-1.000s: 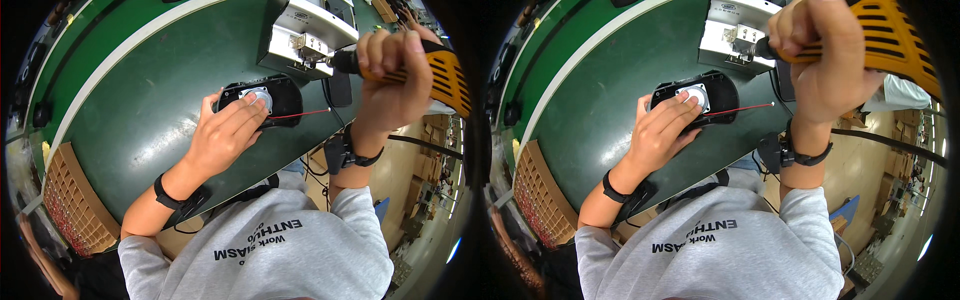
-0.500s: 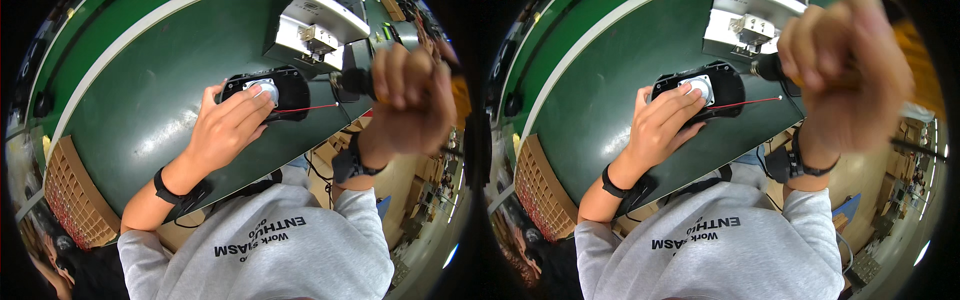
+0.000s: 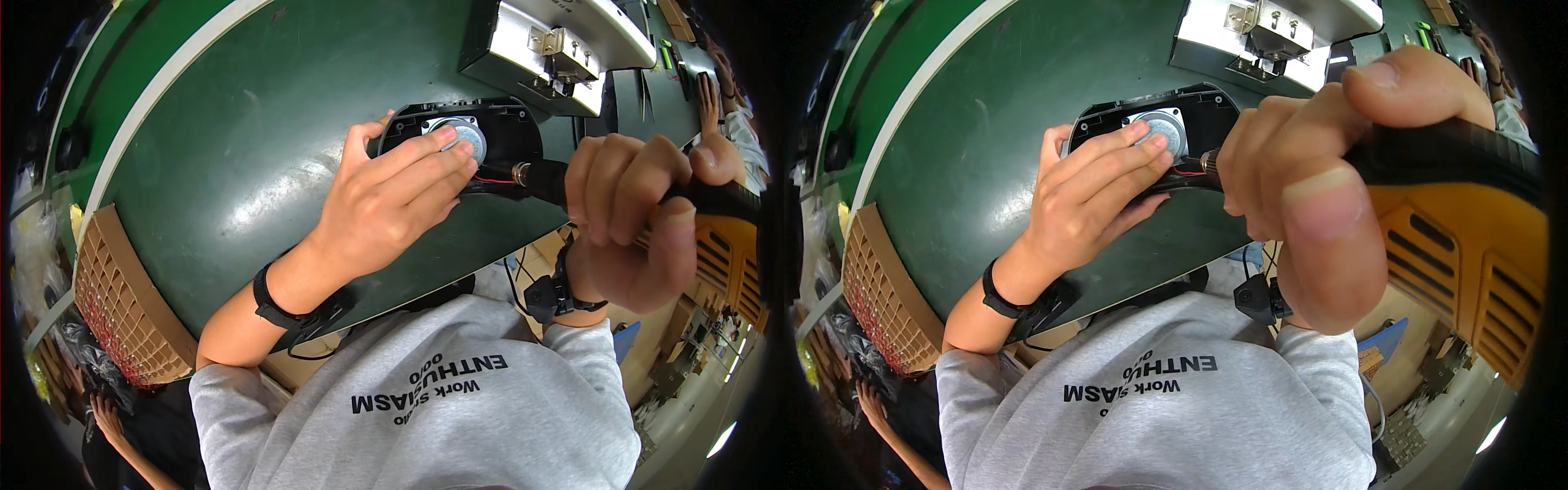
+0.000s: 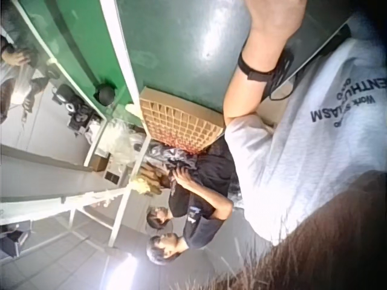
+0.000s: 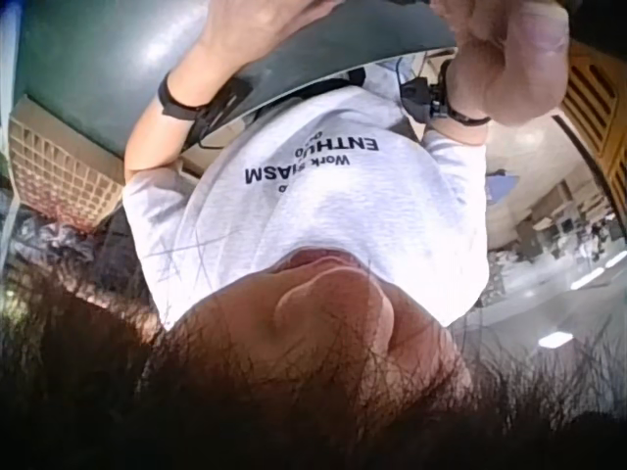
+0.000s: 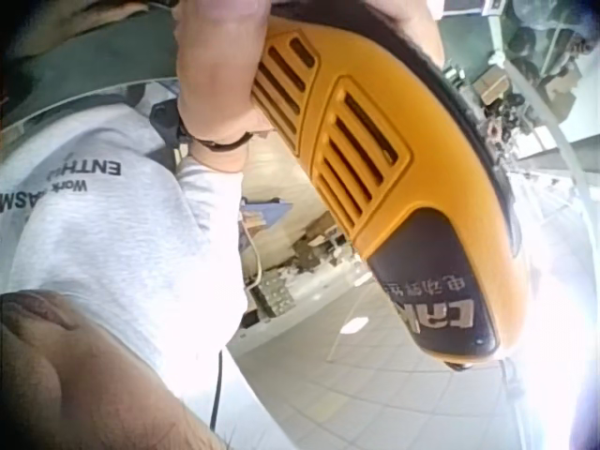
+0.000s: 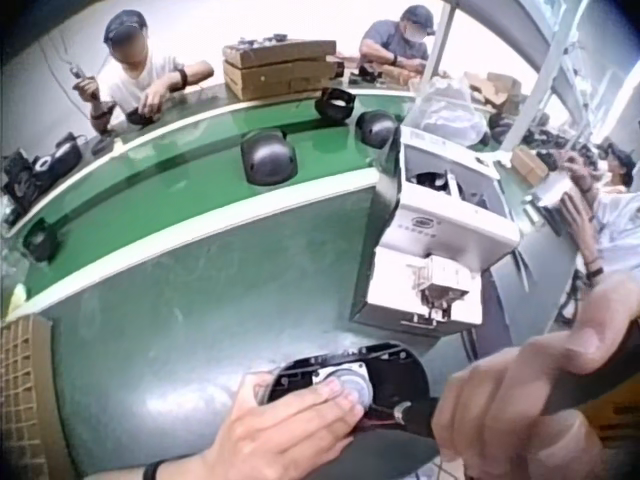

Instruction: The worker is assembling electronic components on an assembly line, specifically installing a round silver component into a black housing and securing it with an electric screwdriver.

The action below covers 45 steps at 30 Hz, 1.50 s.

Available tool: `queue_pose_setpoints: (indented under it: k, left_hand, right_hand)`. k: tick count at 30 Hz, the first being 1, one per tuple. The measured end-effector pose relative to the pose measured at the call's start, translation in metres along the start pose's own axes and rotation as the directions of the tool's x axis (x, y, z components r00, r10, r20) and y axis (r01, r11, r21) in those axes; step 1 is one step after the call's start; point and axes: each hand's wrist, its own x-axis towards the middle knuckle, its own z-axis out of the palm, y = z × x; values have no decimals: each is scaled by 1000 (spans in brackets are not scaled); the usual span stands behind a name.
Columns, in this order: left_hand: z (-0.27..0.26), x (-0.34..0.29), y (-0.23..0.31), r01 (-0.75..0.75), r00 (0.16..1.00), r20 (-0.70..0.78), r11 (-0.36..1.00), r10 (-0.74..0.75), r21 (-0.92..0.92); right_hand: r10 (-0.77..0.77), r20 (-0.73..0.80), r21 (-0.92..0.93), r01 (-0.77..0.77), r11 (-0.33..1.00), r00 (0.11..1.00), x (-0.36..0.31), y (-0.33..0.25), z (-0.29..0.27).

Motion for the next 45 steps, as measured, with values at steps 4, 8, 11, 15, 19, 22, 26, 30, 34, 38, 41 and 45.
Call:
queue_pose_setpoints:
  k: [4, 8, 11, 15, 19, 22, 26, 30, 34, 38, 41, 45]
  left_hand:
    - [0, 0, 0, 2, 1000, -5, 1000, -2, 0]
    - [0, 2, 1, -1, 1000, -11, 1000, 1, -10]
    - [0, 1, 1, 1, 1000, -15, 1000, -1, -15]
    - [1, -1, 2, 1, 1000, -21, 1000, -1, -15]
    - [3, -3, 3, 11, 1000, -13, 1000, -11, -14]
    - [7, -2, 3, 15, 1000, -25, 1000, -16, -20]
    - [10, 7, -1, 0, 999, -36, 999, -1, -38]
    - [1, 4, -8, -17, 999, -46, 1000, 16, -12]
    - [-1, -5, -11, -6, 994, -113, 999, 0, -53]
    - [26, -2, -7, -170, 971, -187, 981, 150, -93]
    - [28, -6, -14, -215, 973, -102, 973, 207, -81]
    - [30, -19, -21, -190, 970, -158, 982, 186, -10]
  right_hand:
    - [22, 90, -30, -20, 999, 996, 3, -4, -7]
    - [-3, 61, -27, 4, 1000, 998, -1, -3, -1]
    - [-12, 40, -26, 13, 1000, 999, -1, -3, 1]
    - [13, 50, -60, -10, 998, 999, -4, -5, 5]
    - [-3, -15, -64, 2, 998, 1000, -8, -3, 10]
    - [18, 12, -74, -17, 997, 1000, -6, -4, 6]
    - [59, -45, -115, -63, 991, 997, -1, -8, 6]
    - [14, -158, -69, -25, 997, 987, 12, 2, 30]
    - [94, -272, -37, -108, 993, 958, 1, 11, 45]
    - [-78, -282, 18, 86, 996, 956, -16, 18, 34]
    - [60, -517, 83, -20, 996, 854, -11, 7, 54]
    - [44, -550, 183, 69, 981, 834, -4, 22, 36]
